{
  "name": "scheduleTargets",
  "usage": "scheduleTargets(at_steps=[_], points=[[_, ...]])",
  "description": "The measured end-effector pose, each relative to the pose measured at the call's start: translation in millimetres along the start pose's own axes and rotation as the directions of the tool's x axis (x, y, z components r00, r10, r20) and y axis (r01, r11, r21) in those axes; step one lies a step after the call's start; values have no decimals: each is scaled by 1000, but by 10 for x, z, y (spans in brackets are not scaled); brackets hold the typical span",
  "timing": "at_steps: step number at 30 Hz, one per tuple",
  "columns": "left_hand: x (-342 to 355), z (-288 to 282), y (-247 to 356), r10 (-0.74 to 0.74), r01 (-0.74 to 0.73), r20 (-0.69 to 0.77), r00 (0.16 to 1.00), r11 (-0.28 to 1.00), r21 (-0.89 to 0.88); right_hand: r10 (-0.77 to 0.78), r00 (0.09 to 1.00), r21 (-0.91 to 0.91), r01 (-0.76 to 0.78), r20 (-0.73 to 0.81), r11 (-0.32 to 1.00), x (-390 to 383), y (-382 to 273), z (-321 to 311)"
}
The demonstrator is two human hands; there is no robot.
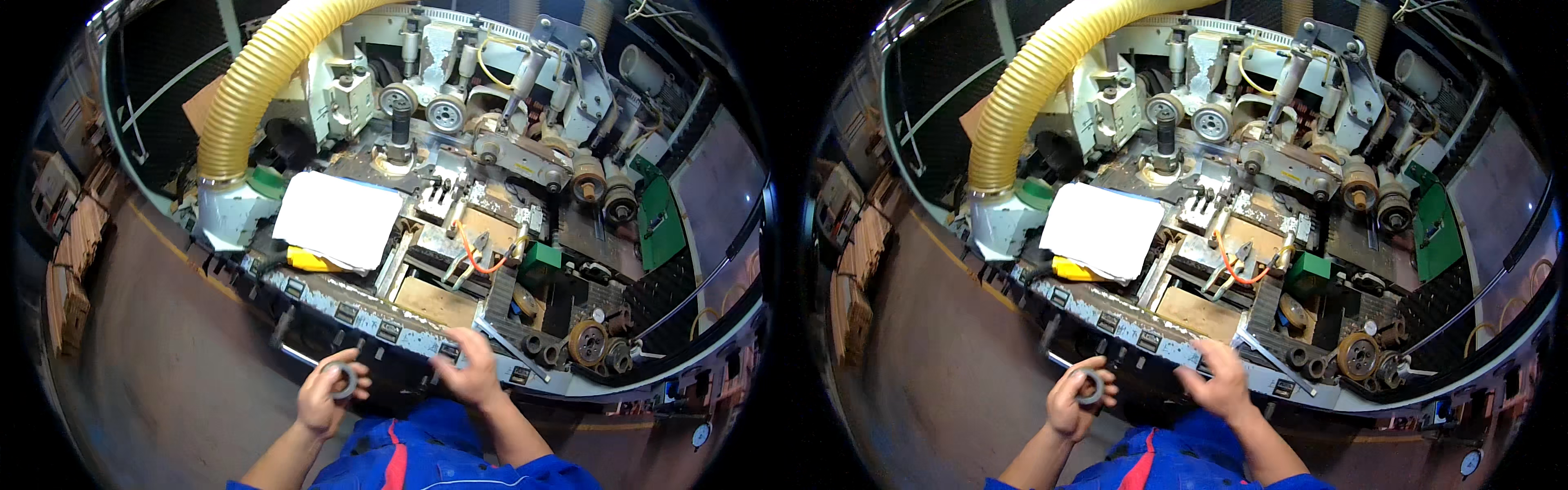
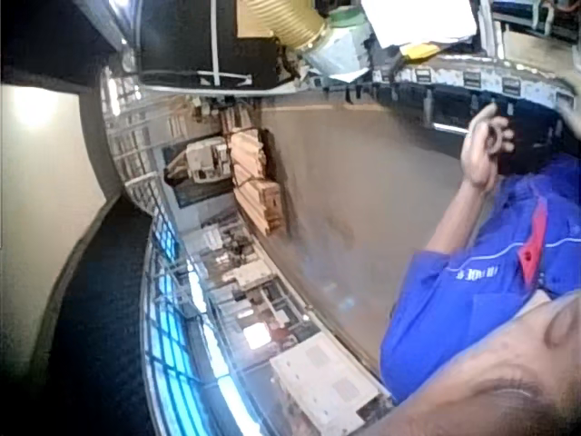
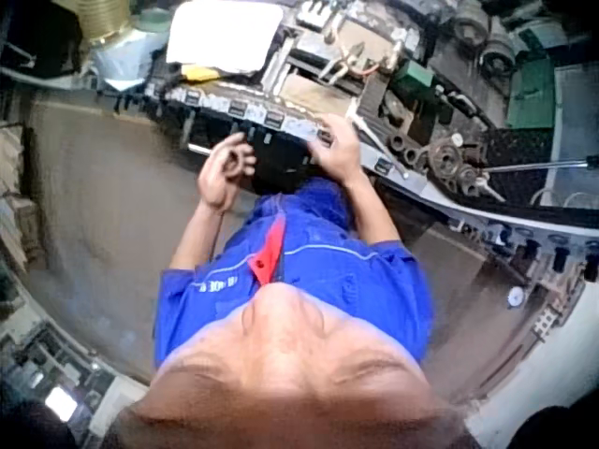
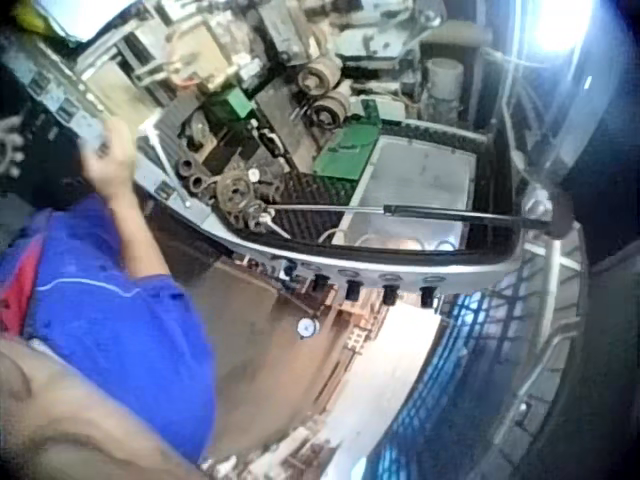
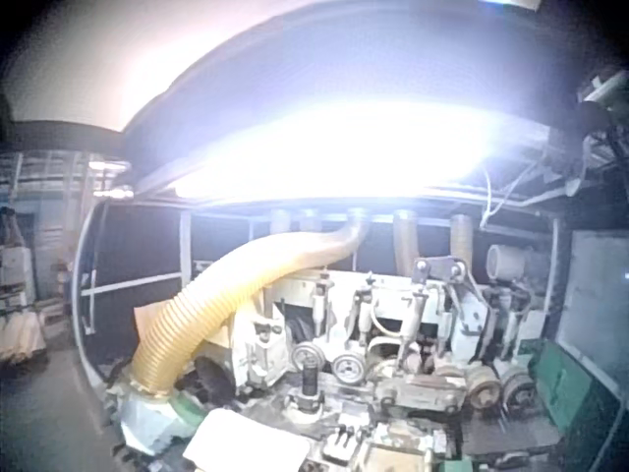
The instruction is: The person uses a wrench to tighten bolts on a large industrial machine. They then retrieve a caliper and a metal ring from a drawer, measure the ring, and return to the machine to adjust a component and place the ring on a spindle.
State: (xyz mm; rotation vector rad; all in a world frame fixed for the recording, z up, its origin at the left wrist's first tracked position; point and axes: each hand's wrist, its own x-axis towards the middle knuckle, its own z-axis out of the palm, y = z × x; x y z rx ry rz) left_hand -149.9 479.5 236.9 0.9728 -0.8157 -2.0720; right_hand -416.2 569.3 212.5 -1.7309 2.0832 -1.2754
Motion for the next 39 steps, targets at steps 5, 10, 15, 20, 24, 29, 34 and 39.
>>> scheduleTargets(at_steps=[5, 10, 15, 20, 24, 29, 34, 39], points=[[794, 524, 210, -62, 68, 233, 971, 998, -18, -318, 932, 159, 292, 174, 943, 870, -660, 138], [1316, 1010, 345, -88, 86, 184, 979, 996, 18, -333, 922, 59, 328, 199, 943, 1381, -247, 91], [1949, 1295, 494, -94, 90, 203, 975, 996, 29, -466, 865, 144, 445, 184, 884, 2071, 141, 53], [2687, 1294, 546, -63, 40, 250, 966, 995, 95, -475, 830, 146, 452, 293, 880, 2765, 478, 14], [3787, 1052, 724, 218, -250, 131, 967, 727, 639, -466, 855, -66, 491, 226, 869, 3489, 1304, 84], [4846, 657, 1013, 462, -255, 282, 841, -122, 959, 67, 936, -192, 1, 344, 981, 4583, 1811, 203], [5367, 227, 665, 511, -201, 388, 767, -383, 902, 77, 937, -367, 57, 342, 929, 5291, 2442, 711], [5407, 315, 583, 512, -274, 444, 735, -375, 886, 111, 874, -303, 42, 473, 952, 5760, 3050, 1109]])
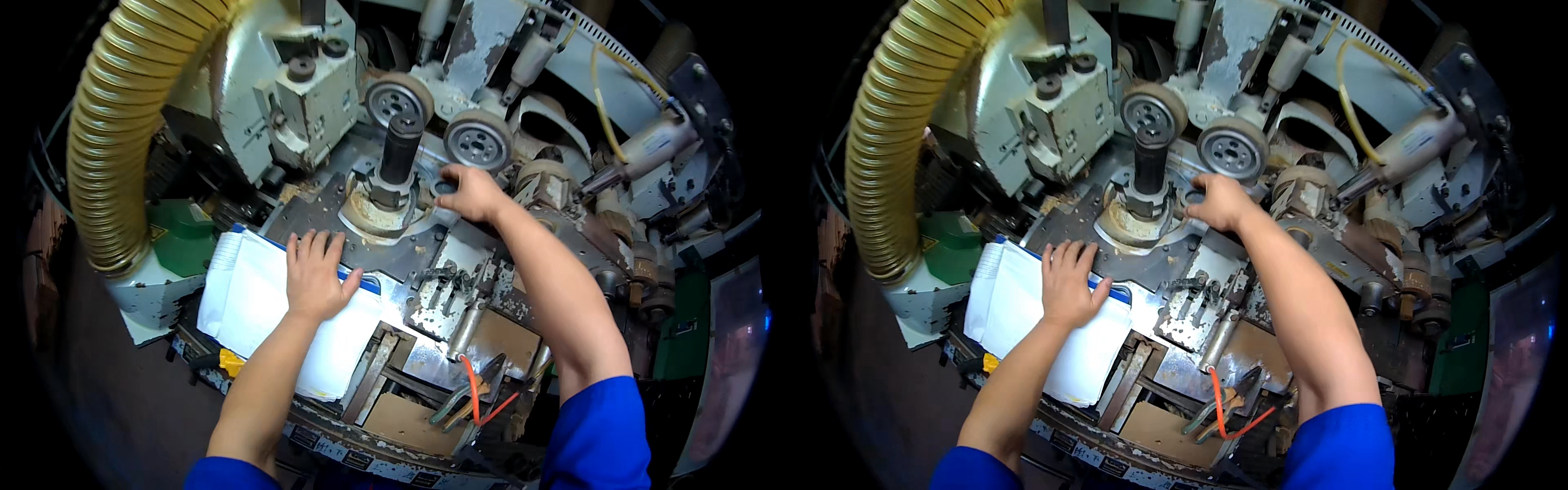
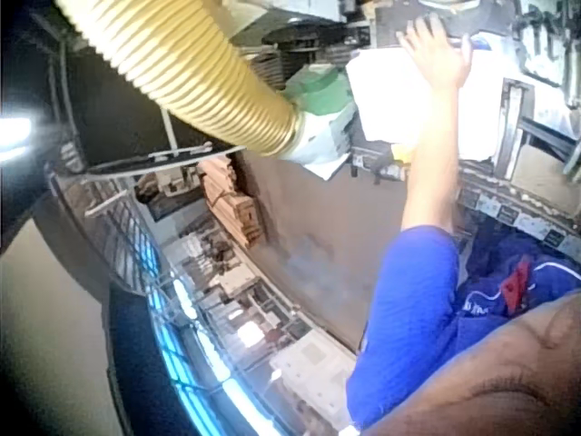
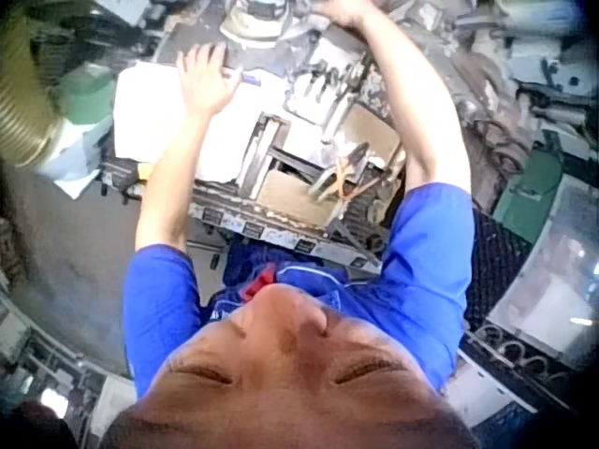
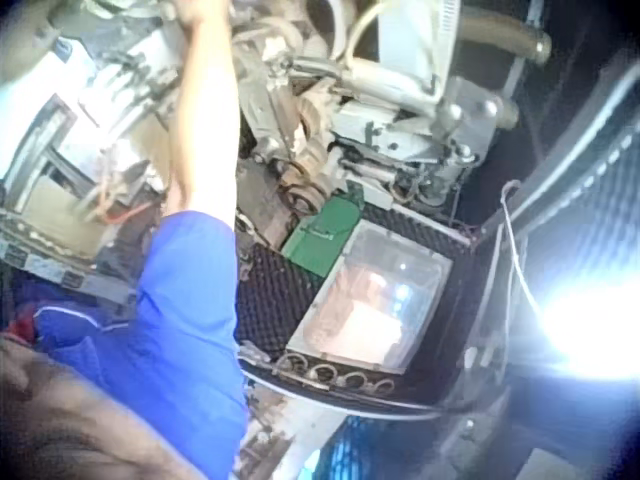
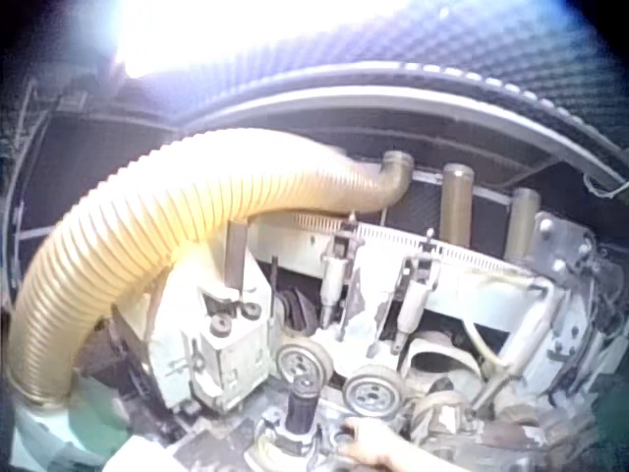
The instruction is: The person uses a wrench to tighten bolts on a large industrial machine. They then retrieve a caliper and a metal ring from a drawer, measure the ring, and return to the machine to adjust a component and place the ring on a spindle.
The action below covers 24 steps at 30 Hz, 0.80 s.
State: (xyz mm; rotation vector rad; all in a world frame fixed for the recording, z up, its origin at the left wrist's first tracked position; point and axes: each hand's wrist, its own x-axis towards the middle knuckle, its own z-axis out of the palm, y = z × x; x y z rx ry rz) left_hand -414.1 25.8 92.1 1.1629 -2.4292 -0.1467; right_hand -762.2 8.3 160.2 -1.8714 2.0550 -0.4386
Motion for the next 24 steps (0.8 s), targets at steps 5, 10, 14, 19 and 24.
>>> scheduleTargets(at_steps=[5, 10, 14, 19, 24], points=[[-30, 53, -147, 29, -30, -65, 997, 1000, 0, -3, 990, -132, 21, 141, 991, 555, 143, 164], [-31, 86, -178, 40, -39, -55, 998, 999, 6, -47, 975, -209, 94, 219, 973, 757, 236, 315], [10, 150, -180, 57, -56, -65, 996, 998, 13, -50, 975, -277, 111, 218, 955, 747, 279, 359], [-5, 180, -198, 53, -51, -44, 998, 998, 36, -92, 967, -338, 170, 236, 926, 767, 296, 408], [1, 182, -196, 60, -58, -42, 997, 997, 44, -142, 966, -316, 207, 217, 926, 805, 412, 461]])
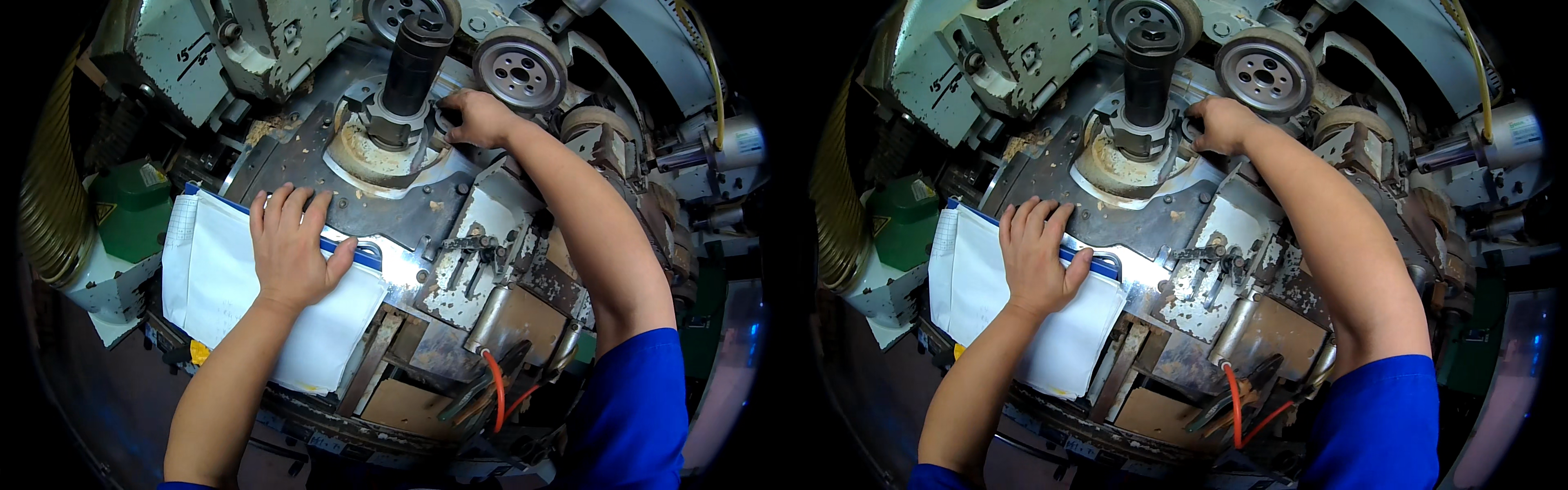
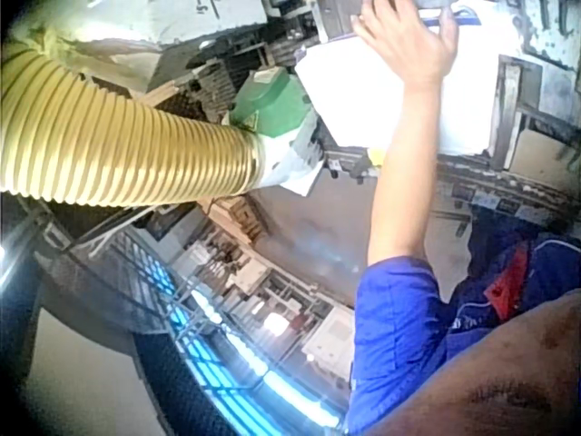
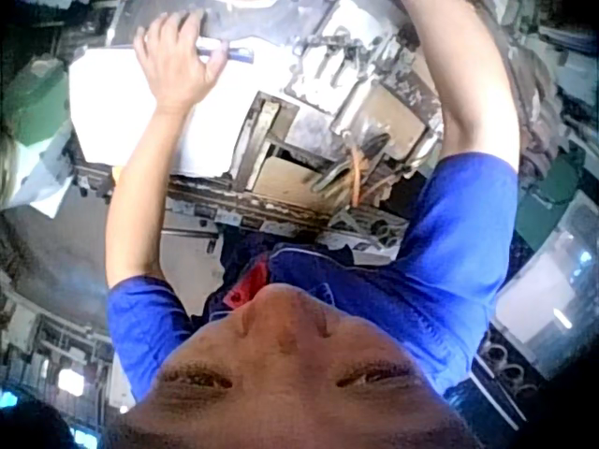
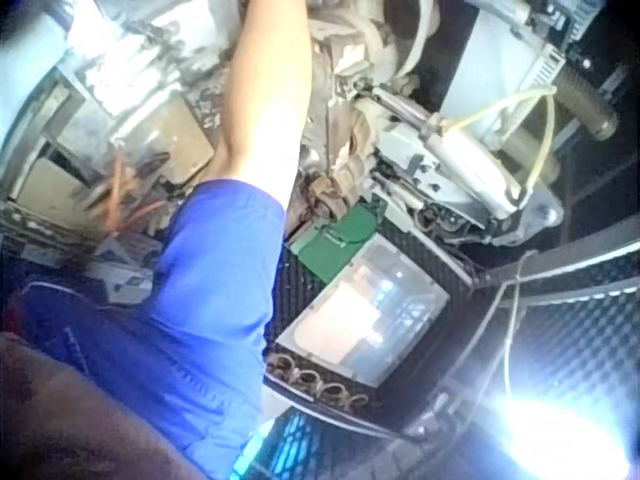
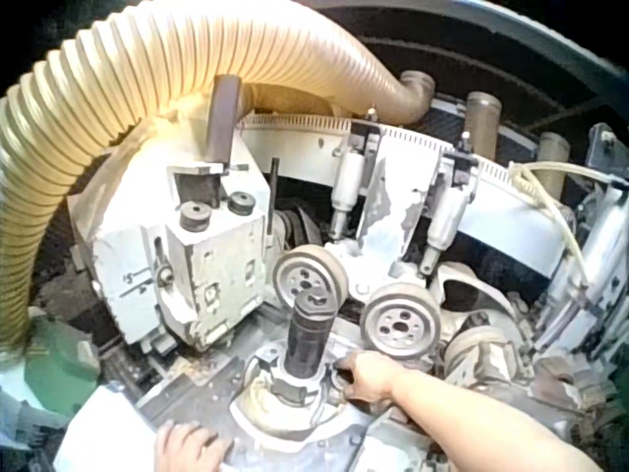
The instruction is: The person uses a wrench to tighten bolts on a large industrial machine. They then retrieve a caliper and a metal ring from a drawer, measure the ring, and return to the machine to adjust a component and place the ring on a spindle.
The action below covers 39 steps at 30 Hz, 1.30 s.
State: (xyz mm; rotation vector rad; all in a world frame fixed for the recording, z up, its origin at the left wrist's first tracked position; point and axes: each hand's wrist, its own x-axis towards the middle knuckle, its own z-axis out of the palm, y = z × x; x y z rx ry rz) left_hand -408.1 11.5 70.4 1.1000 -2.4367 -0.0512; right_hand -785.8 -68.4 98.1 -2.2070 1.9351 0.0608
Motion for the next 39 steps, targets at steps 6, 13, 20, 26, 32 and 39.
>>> scheduleTargets(at_steps=[6, 13, 20, 26, 32, 39], points=[[8, 25, 13, 5, -5, -12, 1000, 1000, -14, 8, 1000, 11, -8, -8, 1000, 28, 12, -12], [-15, 16, -28, 10, -11, -41, 999, 999, -42, 39, 999, -46, -38, 17, 998, -13, -62, -94], [-151, 151, -74, 33, -37, -149, 988, 999, -22, 78, 984, 64, -68, -162, 996, -714, -744, -636], [-157, -97, -305, 62, -77, -386, 920, 997, -23, -81, 905, 276, 211, -418, 938, -2312, -2895, -753], [-1359, -1399, -629, 181, -262, -236, 955, 889, -375, 177, 978, 733, -36, -115, 679, -4172, -4457, 363], [-2972, -1788, -1793, 151, -165, 204, 967, 985, 57, 301, 843, 798, -526, 445, 294, -4939, -5898, 2048]])
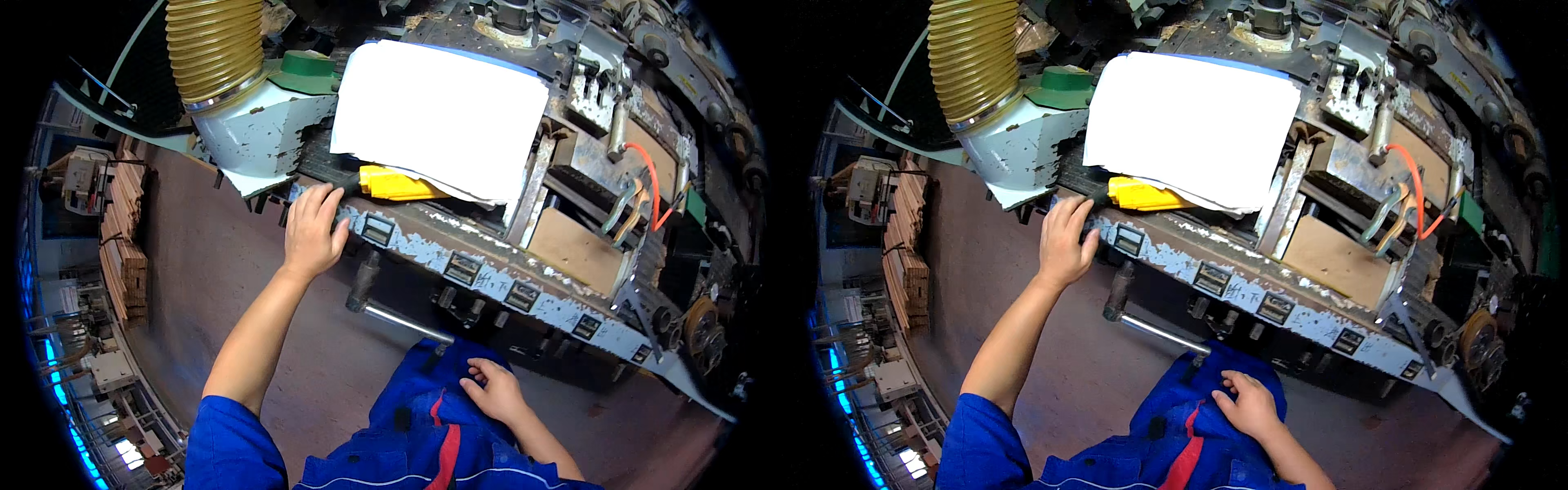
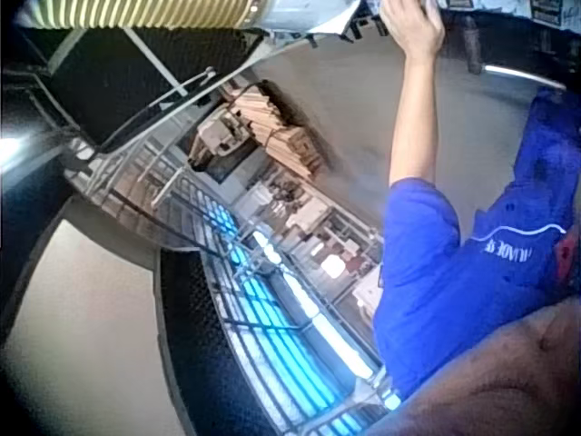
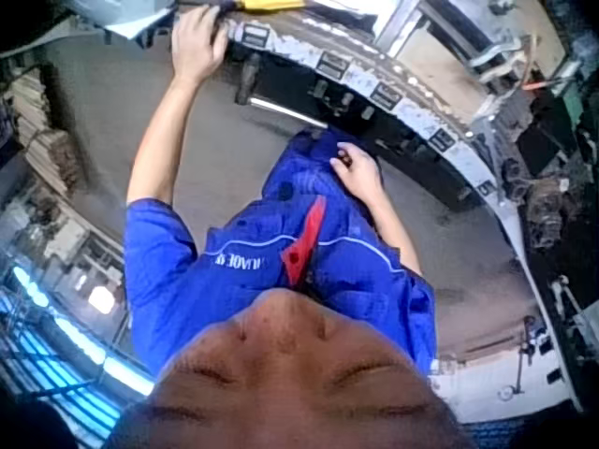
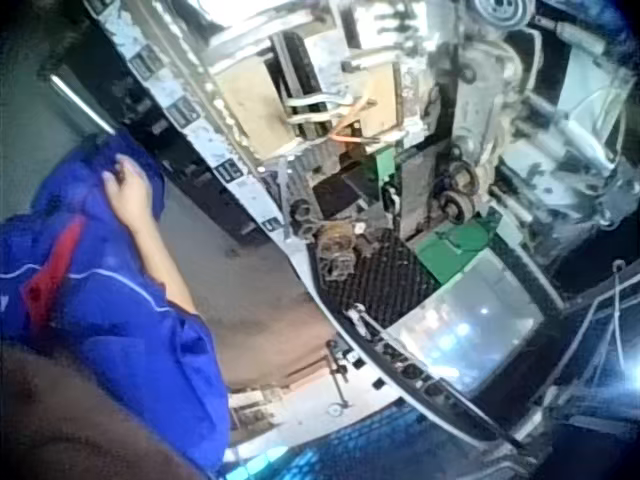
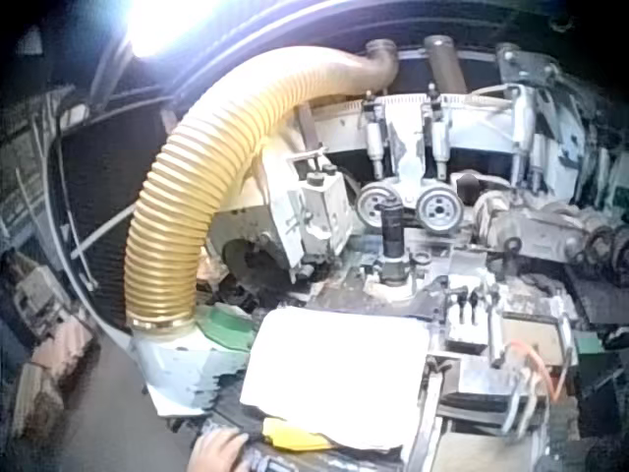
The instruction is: The person uses a wrench to tighten bolts on a large industrial machine. They then retrieve a caliper and a metal ring from a drawer, measure the ring, and return to the machine to adjust a component and place the ring on a spindle.
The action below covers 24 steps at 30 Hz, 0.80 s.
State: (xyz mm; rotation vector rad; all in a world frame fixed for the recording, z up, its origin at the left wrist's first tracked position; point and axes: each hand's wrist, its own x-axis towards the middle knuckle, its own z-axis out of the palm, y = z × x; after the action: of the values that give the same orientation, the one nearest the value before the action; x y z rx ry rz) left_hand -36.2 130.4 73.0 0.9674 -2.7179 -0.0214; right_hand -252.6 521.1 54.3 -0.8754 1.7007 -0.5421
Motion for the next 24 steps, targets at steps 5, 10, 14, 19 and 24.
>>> scheduleTargets(at_steps=[5, 10, 14, 19, 24], points=[[230, 285, -429, 77, -72, -111, 991, 996, 50, 51, 986, -130, -72, -159, 989, 300, 217, 890], [419, 647, -856, 185, -196, -105, 977, 975, -105, 136, 840, 84, -108, -525, 991, 672, 380, 1841], [456, 714, -840, 138, -138, -21, 990, 952, -274, 337, 618, 289, -181, -710, 940, 986, 320, 2266], [451, 738, -895, 135, -154, -81, 987, 934, -321, 401, 613, 370, -185, -681, 911, 1632, 546, 2629], [451, 760, -930, 138, -155, -78, 987, 941, -301, 534, 745, 561, -262, -400, 785, 2859, 699, 3579]])
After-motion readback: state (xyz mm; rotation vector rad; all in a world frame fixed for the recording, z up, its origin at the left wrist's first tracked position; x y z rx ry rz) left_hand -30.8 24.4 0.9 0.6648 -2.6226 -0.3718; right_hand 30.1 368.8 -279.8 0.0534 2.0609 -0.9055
